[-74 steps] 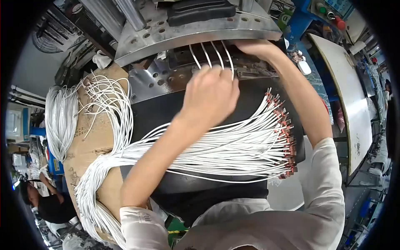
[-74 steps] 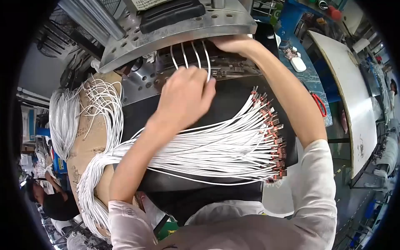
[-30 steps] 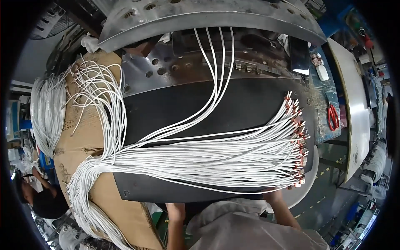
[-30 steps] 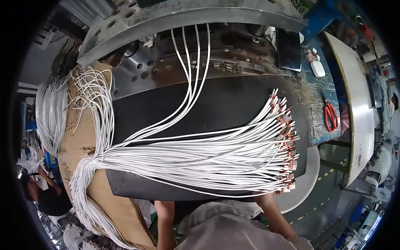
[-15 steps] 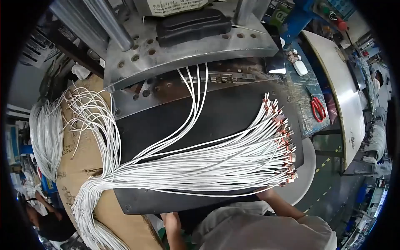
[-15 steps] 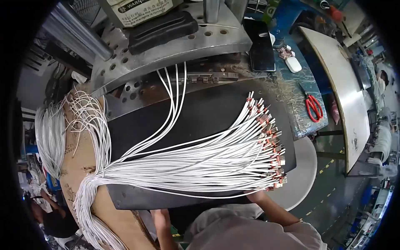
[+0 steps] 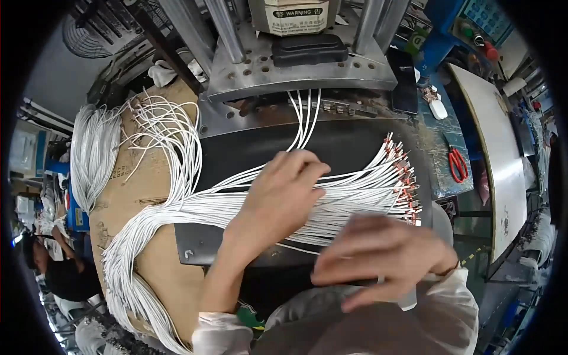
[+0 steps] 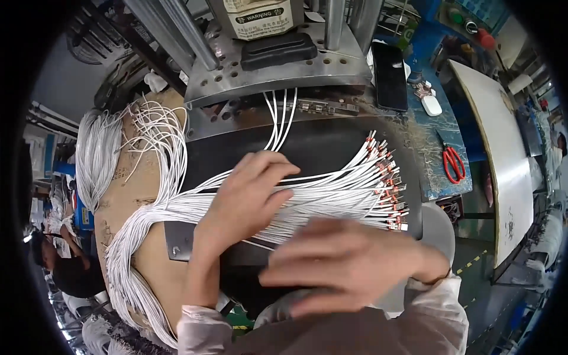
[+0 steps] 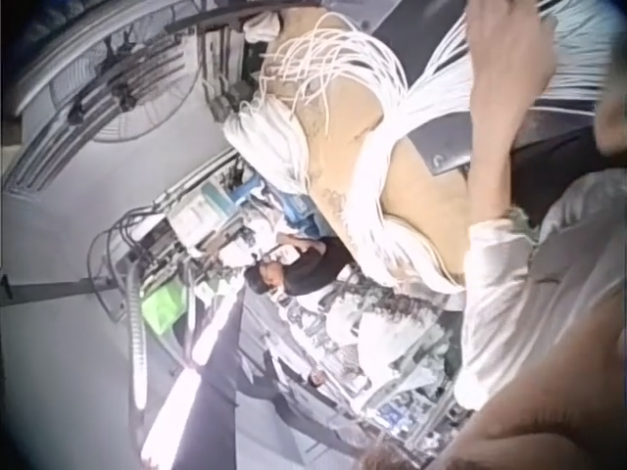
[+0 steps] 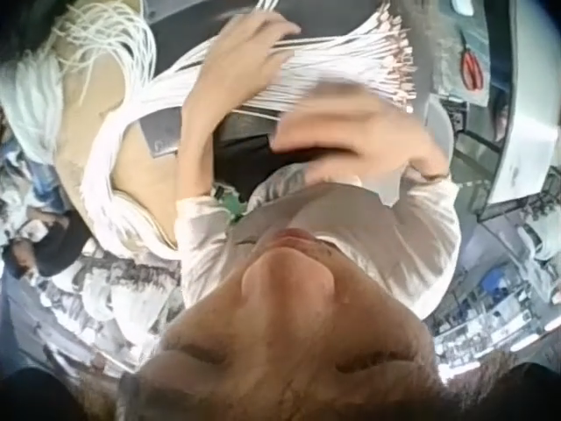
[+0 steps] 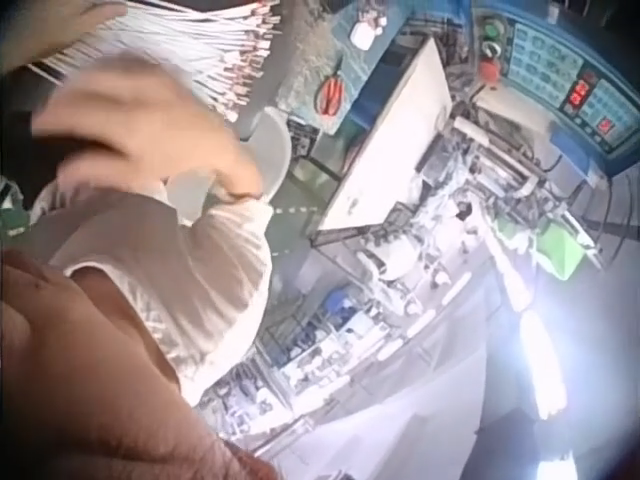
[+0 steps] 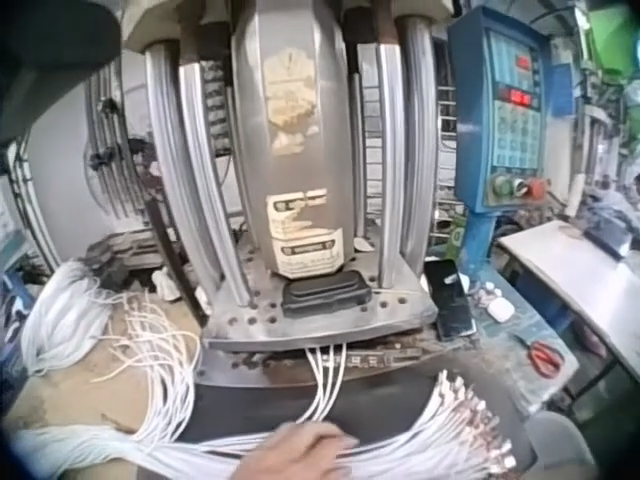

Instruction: The person assembles wire harnesses by hand, aligning individual wires with connectors, then securing the connectors using a press machine.

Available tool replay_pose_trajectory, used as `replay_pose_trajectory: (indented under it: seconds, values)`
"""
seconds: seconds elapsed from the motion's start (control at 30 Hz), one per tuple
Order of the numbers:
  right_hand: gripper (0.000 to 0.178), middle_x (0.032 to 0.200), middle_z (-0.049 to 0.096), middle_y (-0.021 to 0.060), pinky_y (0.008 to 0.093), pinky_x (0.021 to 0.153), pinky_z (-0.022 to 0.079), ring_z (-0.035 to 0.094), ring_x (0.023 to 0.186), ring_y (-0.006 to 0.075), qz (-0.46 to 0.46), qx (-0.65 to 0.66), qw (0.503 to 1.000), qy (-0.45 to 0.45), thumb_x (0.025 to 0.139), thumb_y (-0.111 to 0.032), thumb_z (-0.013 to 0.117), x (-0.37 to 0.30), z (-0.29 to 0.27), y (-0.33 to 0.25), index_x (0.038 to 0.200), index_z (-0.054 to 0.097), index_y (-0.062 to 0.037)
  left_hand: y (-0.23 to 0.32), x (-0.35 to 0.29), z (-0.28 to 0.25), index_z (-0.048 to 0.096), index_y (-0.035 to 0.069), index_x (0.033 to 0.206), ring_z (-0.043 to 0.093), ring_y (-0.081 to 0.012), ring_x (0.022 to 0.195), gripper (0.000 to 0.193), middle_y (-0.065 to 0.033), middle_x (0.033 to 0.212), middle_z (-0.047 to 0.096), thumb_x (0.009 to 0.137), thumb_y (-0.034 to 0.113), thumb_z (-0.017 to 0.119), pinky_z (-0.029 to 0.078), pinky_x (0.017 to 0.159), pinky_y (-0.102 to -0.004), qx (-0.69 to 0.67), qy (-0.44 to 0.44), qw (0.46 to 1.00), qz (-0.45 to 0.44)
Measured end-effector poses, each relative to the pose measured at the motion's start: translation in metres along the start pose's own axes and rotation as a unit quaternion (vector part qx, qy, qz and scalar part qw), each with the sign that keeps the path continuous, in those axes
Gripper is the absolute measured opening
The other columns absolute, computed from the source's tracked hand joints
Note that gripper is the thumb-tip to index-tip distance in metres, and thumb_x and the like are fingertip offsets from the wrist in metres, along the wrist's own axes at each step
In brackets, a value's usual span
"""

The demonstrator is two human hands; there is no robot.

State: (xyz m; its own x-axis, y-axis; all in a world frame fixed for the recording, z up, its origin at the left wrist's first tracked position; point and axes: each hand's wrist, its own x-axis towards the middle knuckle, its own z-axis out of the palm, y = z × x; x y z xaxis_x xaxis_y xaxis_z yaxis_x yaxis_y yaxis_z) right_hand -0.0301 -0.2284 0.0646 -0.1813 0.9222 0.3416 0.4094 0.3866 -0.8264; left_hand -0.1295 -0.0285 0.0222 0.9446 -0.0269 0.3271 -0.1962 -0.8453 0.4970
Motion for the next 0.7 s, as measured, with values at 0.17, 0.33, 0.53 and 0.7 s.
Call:
replay_pose_trajectory:
  seconds: [0.17,0.33,0.53,0.7]
  values:
    - [0.027,0.098,0.066,0.0134,0.0348,0.075,0.052,0.064,0.084,0.0255,0.115,-0.187,0.958,0.187,0.085,-0.015,0.074,0.025,-0.031,0.077,0.106,0.068,0.0021,-0.091,-0.004,-0.014,0.062,0.000,0.116,0.063,-0.0360,0.099,0.032,-0.0151,0.100,0.065,0.084,0.002,0.062,0.052,0.085,-0.0414,0.144,0.017,0.989,-0.014]
    - [0.019,0.092,0.065,0.0115,0.0331,0.071,0.050,0.063,0.079,0.0225,0.243,-0.154,0.944,0.165,0.089,-0.010,0.068,0.010,-0.045,0.105,0.105,0.068,0.0011,-0.070,-0.014,-0.044,0.063,-0.002,0.109,0.063,-0.0360,0.095,0.024,-0.0185,0.102,0.064,0.086,0.007,0.063,0.052,0.085,-0.0393,0.148,-0.020,0.986,-0.067]
    - [0.016,0.091,0.065,0.0107,0.0316,0.068,0.049,0.062,0.078,0.0213,0.220,-0.203,0.938,0.176,0.092,-0.012,0.065,0.007,-0.051,0.116,0.102,0.069,-0.0002,-0.041,-0.017,-0.041,0.063,-0.002,0.100,0.063,-0.0298,0.084,0.017,-0.0126,0.092,0.064,0.088,0.008,0.066,0.051,0.073,-0.0399,0.004,-0.193,0.980,-0.043]
    - [0.031,0.093,0.067,0.0150,0.0405,0.078,0.051,0.064,0.086,0.0314,0.295,-0.130,0.941,0.102,0.089,-0.022,0.067,0.015,-0.034,0.079,0.110,0.064,0.0006,-0.058,-0.036,-0.015,0.063,-0.003,0.101,0.061,-0.0272,0.075,0.017,-0.0110,0.086,0.063,0.088,0.008,0.067,0.050,0.065,-0.0375,0.050,-0.026,0.998,0.029]
